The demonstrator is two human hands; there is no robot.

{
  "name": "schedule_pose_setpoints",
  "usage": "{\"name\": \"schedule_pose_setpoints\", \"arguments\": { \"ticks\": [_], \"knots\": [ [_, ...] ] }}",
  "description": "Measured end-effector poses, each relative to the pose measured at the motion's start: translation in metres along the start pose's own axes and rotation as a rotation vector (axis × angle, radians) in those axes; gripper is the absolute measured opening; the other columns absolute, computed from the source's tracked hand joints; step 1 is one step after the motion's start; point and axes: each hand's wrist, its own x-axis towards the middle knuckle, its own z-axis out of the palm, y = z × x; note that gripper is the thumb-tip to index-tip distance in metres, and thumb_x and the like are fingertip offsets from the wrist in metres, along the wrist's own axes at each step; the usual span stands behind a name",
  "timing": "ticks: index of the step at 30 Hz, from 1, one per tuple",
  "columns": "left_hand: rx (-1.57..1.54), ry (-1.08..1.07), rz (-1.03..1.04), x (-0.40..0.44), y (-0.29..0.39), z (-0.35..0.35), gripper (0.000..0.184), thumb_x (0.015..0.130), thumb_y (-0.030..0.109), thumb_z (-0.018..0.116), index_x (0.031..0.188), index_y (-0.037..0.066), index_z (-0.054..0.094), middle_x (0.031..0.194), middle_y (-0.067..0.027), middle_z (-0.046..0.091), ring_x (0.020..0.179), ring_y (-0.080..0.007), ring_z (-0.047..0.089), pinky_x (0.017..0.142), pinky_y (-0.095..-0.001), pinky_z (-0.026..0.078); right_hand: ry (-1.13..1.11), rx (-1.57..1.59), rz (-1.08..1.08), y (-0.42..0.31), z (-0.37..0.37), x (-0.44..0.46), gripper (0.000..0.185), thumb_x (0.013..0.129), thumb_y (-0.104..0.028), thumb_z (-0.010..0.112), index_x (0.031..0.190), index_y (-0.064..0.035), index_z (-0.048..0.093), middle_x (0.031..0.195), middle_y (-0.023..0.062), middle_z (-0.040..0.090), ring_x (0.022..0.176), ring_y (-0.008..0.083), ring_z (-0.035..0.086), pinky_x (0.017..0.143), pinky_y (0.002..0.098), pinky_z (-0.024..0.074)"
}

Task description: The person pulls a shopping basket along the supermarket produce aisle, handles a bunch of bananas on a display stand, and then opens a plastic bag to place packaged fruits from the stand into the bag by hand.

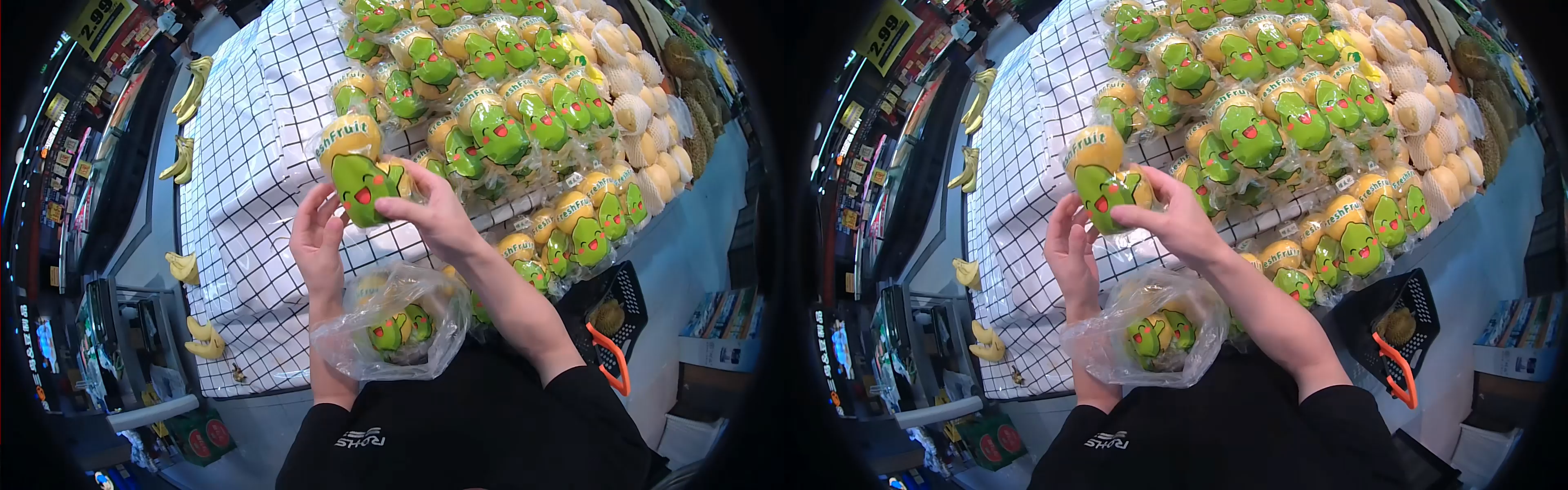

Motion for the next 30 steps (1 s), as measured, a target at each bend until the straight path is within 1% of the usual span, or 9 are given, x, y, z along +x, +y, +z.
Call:
{"name": "schedule_pose_setpoints", "arguments": {
  "ticks": [1,4,7,9,11,12,17,22,30],
  "knots": [
    [-0.001,0.012,0.000,-0.003,0.005,0.001,0.057,0.088,0.027,0.074,0.129,-0.005,0.051,0.129,-0.0126,0.056,0.116,-0.0225,0.058,0.096,-0.0368,0.051,-0.023,-0.072,-0.018,0.000,0.002,-0.008,0.063,0.081,-0.013,0.077,0.134,0.0042,0.049,0.120,0.0092,0.061,0.112,0.0142,0.058,0.097,0.0291,0.0467],
    [-0.063,-0.068,-0.142,-0.019,0.009,-0.007,0.081,0.085,0.057,0.067,0.132,-0.006,0.046,0.126,-0.0142,0.059,0.112,-0.0230,0.061,0.092,-0.0363,0.053,-0.188,-0.229,-0.011,0.000,0.007,-0.036,0.078,0.077,-0.011,0.081,0.142,0.0046,0.042,0.136,0.0128,0.053,0.125,0.0187,0.050,0.108,0.0328,0.0380],
    [0.012,-0.152,-0.096,-0.034,0.024,-0.010,0.085,0.083,0.056,0.070,0.133,-0.007,0.046,0.126,-0.0174,0.059,0.110,-0.0256,0.063,0.091,-0.0379,0.053,-0.287,-0.258,0.006,0.006,0.006,-0.056,0.080,0.077,-0.010,0.082,0.144,0.0048,0.040,0.141,0.0155,0.050,0.129,0.0206,0.048,0.110,0.0337,0.0361],
    [0.004,-0.161,-0.082,-0.039,0.033,-0.011,0.088,0.079,0.051,0.077,0.133,-0.010,0.044,0.129,-0.0207,0.057,0.114,-0.0287,0.061,0.092,-0.0397,0.053,-0.339,-0.296,-0.012,0.005,0.003,-0.063,0.081,0.077,-0.010,0.082,0.144,0.0048,0.040,0.143,0.0164,0.049,0.131,0.0215,0.046,0.111,0.0343,0.0353],
    [-0.121,-0.207,-0.155,-0.045,0.036,-0.015,0.091,0.068,0.015,0.087,0.142,-0.001,0.037,0.128,-0.0107,0.057,0.116,-0.0195,0.058,0.097,-0.0334,0.048,-0.369,-0.348,-0.023,0.006,-0.001,-0.068,0.078,0.077,-0.009,0.081,0.144,0.0046,0.041,0.143,0.0164,0.049,0.131,0.0217,0.047,0.110,0.0352,0.0358],
    [-0.179,-0.186,-0.144,-0.049,0.039,-0.011,0.098,0.063,0.001,0.086,0.145,-0.001,0.033,0.133,-0.0107,0.054,0.122,-0.0204,0.054,0.102,-0.0348,0.044,-0.392,-0.391,-0.077,0.001,0.003,-0.068,0.079,0.076,-0.003,0.082,0.143,0.0066,0.040,0.136,0.0131,0.053,0.127,0.0190,0.049,0.109,0.0338,0.0357],
    [-0.057,-0.307,-0.129,-0.059,0.046,-0.005,0.098,0.064,-0.002,0.085,0.147,0.000,0.032,0.137,-0.0102,0.050,0.127,-0.0217,0.050,0.108,-0.0376,0.039,-0.417,-0.591,-0.197,-0.006,0.007,-0.077,0.082,0.077,-0.008,0.080,0.146,0.0038,0.037,0.141,0.0191,0.051,0.129,0.0221,0.050,0.108,0.0358,0.0382],
    [-0.015,-0.190,-0.104,-0.072,0.054,0.006,0.095,0.067,0.002,0.086,0.146,-0.001,0.033,0.137,-0.0107,0.051,0.127,-0.0219,0.050,0.107,-0.0372,0.039,-0.293,-0.609,-0.327,0.000,0.016,-0.091,0.085,0.079,-0.010,0.079,0.148,0.0040,0.032,0.134,0.0202,0.056,0.125,0.0231,0.054,0.103,0.0346,0.0427],
    [0.064,-0.234,-0.147,-0.075,0.062,0.012,0.078,0.080,0.022,0.082,0.141,-0.004,0.039,0.126,-0.0116,0.059,0.115,-0.0191,0.058,0.099,-0.0318,0.046,-0.167,-0.256,-0.033,-0.006,0.025,-0.100,0.058,0.093,-0.017,0.067,0.141,0.0018,0.042,0.117,0.0095,0.063,0.105,0.0125,0.059,0.090,0.0285,0.0491]
  ]
}}
